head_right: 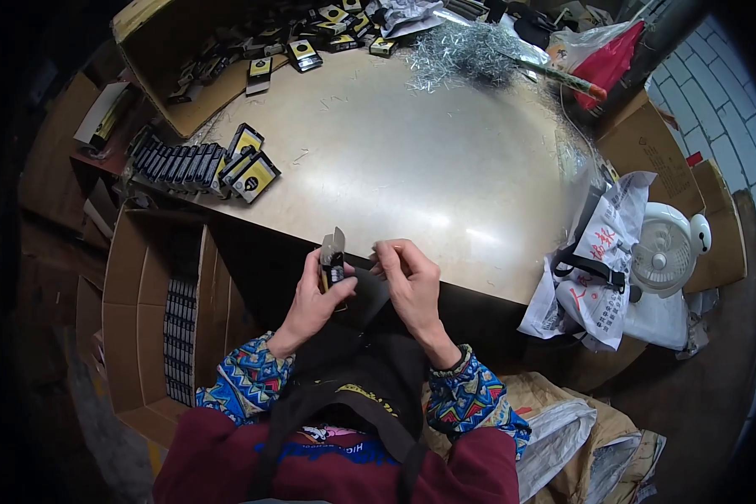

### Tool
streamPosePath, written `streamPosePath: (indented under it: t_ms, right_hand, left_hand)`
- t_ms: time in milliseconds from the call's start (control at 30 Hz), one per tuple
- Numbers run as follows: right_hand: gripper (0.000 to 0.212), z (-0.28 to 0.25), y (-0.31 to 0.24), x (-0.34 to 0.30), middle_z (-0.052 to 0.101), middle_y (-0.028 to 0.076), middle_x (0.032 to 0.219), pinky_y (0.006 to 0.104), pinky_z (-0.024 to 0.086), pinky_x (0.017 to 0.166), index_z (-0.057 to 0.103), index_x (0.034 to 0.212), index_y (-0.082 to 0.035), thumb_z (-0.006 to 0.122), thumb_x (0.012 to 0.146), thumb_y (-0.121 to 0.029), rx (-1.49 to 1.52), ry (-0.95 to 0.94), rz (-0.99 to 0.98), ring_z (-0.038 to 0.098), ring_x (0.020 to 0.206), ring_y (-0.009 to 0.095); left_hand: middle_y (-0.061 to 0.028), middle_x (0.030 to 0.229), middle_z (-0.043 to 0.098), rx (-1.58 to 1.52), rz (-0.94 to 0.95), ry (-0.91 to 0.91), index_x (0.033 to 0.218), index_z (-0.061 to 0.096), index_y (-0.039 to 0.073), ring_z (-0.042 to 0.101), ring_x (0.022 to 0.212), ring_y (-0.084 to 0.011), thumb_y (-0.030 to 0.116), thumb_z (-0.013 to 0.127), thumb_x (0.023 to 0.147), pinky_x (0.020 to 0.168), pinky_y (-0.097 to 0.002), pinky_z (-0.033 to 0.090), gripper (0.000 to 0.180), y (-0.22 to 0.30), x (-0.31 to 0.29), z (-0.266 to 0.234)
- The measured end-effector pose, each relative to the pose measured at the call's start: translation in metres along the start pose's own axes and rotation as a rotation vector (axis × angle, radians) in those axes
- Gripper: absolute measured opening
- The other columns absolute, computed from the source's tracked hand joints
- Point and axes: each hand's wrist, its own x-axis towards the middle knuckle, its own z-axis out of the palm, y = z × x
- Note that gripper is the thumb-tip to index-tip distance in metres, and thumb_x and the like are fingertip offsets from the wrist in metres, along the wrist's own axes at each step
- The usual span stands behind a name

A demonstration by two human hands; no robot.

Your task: Sorting, inspecting, and packaging capacitors into plastic bags and cardboard boxes on a workbench.

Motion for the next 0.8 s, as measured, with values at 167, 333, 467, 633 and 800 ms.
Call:
streamPosePath:
  t_ms: [167,333,467,633,800]
  right_hand:
    - [0.014,-0.003,0.002,-0.009,0.065,0.013,0.092,0.0269,0.053,0.067,0.068,0.096,0.001,0.071,0.082,-0.001,-0.495,0.022,-0.593,0.065,0.075,0.019]
    - [0.030,0.007,0.014,-0.011,0.056,0.019,0.129,0.0354,0.054,0.083,0.070,0.108,-0.006,0.076,0.078,-0.011,-0.808,-0.130,-0.696,0.057,0.110,0.033]
    - [0.030,0.007,0.018,-0.012,0.055,0.020,0.130,0.0359,0.053,0.083,0.070,0.107,-0.005,0.076,0.079,-0.011,-0.738,-0.154,-0.630,0.058,0.112,0.033]
    - [0.029,0.007,0.017,-0.013,0.059,0.020,0.125,0.0332,0.054,0.081,0.069,0.106,-0.004,0.076,0.079,-0.009,-0.645,-0.138,-0.585,0.063,0.104,0.030]
    - [0.029,0.016,0.019,-0.020,0.067,0.017,0.113,0.0284,0.053,0.081,0.068,0.110,-0.001,0.073,0.083,-0.006,-0.334,-0.133,-0.193,0.068,0.094,0.021]
  left_hand:
    - [-0.0164,0.104,0.064,0.367,0.301,0.138,0.127,0.039,0.002,0.066,0.094,-0.0240,0.017,0.081,0.074,0.080,-0.0342,0.053,0.069,0.014,-0.002,0.003]
    - [-0.0216,0.107,0.063,0.529,0.372,0.149,0.130,0.038,0.003,0.066,0.097,-0.0368,0.017,0.082,0.073,0.080,-0.0400,0.054,0.073,0.009,-0.004,0.004]
    - [-0.0226,0.112,0.060,0.544,0.415,0.150,0.130,0.038,0.005,0.065,0.096,-0.0388,0.016,0.081,0.074,0.078,-0.0399,0.055,0.072,0.007,-0.005,0.006]
    - [-0.0171,0.110,0.056,0.584,0.548,0.146,0.122,0.042,0.007,0.064,0.089,-0.0388,0.015,0.078,0.074,0.071,-0.0412,0.055,0.061,0.011,-0.002,0.003]
    - [-0.0188,0.106,0.058,0.698,0.555,0.126,0.122,0.041,0.006,0.064,0.088,-0.0403,0.016,0.076,0.074,0.068,-0.0439,0.054,0.061,0.005,-0.002,0.002]
